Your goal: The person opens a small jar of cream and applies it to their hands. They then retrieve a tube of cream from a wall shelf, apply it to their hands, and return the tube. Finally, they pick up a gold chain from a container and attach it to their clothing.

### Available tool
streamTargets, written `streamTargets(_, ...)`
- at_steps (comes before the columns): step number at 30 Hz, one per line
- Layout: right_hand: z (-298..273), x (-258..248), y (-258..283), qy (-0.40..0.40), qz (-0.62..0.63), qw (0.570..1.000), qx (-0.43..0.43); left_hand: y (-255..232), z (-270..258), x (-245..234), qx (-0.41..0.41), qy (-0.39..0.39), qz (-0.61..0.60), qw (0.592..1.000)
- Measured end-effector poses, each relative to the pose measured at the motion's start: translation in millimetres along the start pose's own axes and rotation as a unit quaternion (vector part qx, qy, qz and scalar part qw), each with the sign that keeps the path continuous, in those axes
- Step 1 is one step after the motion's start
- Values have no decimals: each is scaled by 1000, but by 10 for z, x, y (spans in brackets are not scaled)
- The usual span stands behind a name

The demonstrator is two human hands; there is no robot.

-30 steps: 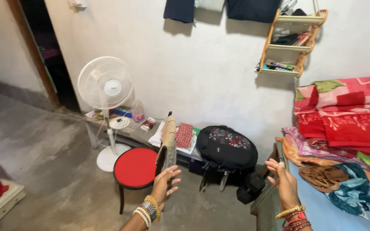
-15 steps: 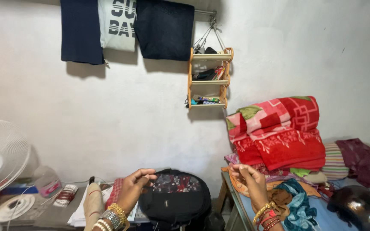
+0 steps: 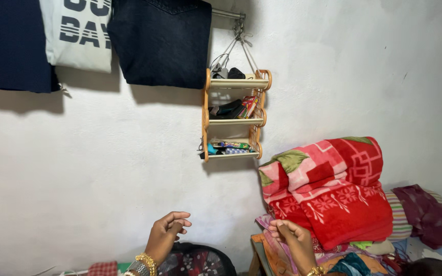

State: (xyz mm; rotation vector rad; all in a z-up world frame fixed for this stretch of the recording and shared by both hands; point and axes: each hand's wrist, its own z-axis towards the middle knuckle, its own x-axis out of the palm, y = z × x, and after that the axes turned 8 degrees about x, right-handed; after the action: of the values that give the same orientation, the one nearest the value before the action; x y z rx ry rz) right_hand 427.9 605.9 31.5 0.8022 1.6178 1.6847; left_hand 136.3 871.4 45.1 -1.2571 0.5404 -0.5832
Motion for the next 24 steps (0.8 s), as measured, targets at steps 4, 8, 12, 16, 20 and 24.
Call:
streamTargets(4,643,366,383,22,-60,995,-75,237,579,34,11,1,-19,1000)
streamTargets(8,1329,682,843,-72,-258,955,-130,371,1212,-78,22,-6,-29,999)
streamTargets(12,1948,871,1250,-86,-446,851,-264,460,1793,-185,10,-3,-25,1000)
streamTargets(16,2428,1072,1375,4,-492,809,-321,556,2258,-117,-14,-13,-48,999)
streamTargets(20,2714,1270,1291,59,-482,846,-221,621,2528,-29,-7,-8,-51,999)
streamTargets(24,2808,1330,1357,67,-450,795,-401,646,2724,-10,11,6,-76,997)
